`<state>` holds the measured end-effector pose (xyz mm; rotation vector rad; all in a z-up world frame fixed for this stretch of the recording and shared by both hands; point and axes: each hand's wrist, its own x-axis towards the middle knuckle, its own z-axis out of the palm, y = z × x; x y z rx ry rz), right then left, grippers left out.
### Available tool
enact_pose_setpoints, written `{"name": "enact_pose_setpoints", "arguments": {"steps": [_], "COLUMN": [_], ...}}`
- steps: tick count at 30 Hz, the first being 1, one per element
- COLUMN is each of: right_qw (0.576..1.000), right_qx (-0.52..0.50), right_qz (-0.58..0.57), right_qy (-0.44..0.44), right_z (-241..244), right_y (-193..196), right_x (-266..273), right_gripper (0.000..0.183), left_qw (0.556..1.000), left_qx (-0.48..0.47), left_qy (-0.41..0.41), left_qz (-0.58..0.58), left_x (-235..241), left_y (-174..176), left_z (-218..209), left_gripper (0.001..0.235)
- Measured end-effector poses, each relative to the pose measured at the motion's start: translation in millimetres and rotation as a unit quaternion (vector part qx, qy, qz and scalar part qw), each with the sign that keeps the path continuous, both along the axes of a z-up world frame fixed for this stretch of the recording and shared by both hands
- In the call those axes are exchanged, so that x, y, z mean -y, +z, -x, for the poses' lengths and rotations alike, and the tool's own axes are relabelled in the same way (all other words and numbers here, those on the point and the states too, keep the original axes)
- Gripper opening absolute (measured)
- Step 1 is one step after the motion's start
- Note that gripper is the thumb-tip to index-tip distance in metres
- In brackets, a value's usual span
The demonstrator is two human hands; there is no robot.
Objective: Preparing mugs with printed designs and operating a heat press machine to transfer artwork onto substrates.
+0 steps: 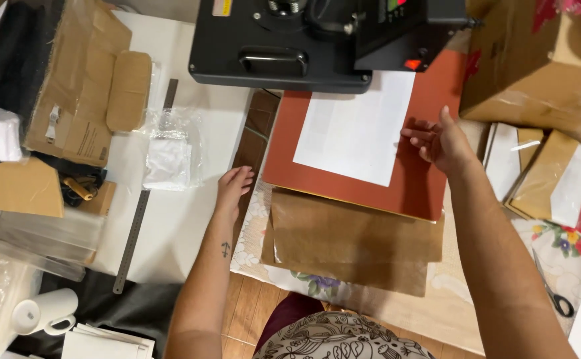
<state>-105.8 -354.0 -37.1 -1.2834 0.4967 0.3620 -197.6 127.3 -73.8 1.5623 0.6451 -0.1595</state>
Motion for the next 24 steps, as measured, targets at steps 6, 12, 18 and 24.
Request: {"name": "enact_pose_setpoints", "arguments": {"steps": [6, 12, 18, 24], "right_qw": [0.998, 0.994, 0.995, 0.986], "right_qx": [-0.023, -0.01, 0.01, -0.037], "right_qz": [-0.036, -0.051, -0.003, -0.018], "right_qy": [0.051, 0.097, 0.104, 0.162], "right_z": [-23.9, -16.4, 40.2, 146.2], "right_y": [-12.0, -8.5, -6.0, -8.1], "right_x": [-62.4, -112.2, -123.6, -137.1], "right_gripper": [0.066, 0.061, 0.056, 0.049], "left_qw": [0.998, 0.988, 0.986, 0.99], "left_qx": [-0.001, 0.011, 0.039, 0.034], "left_qy": [-0.031, -0.014, 0.034, 0.095], "left_qz": [0.06, 0.155, 0.157, 0.098], "left_x": [1.8, 14.1, 24.4, 1.2], "left_y": [-13.9, -5.5, -30.5, -24.4], "left_z": [-49.6, -66.1, -78.3, -41.6], "left_gripper": [0.056, 0.057, 0.035, 0.036]}}
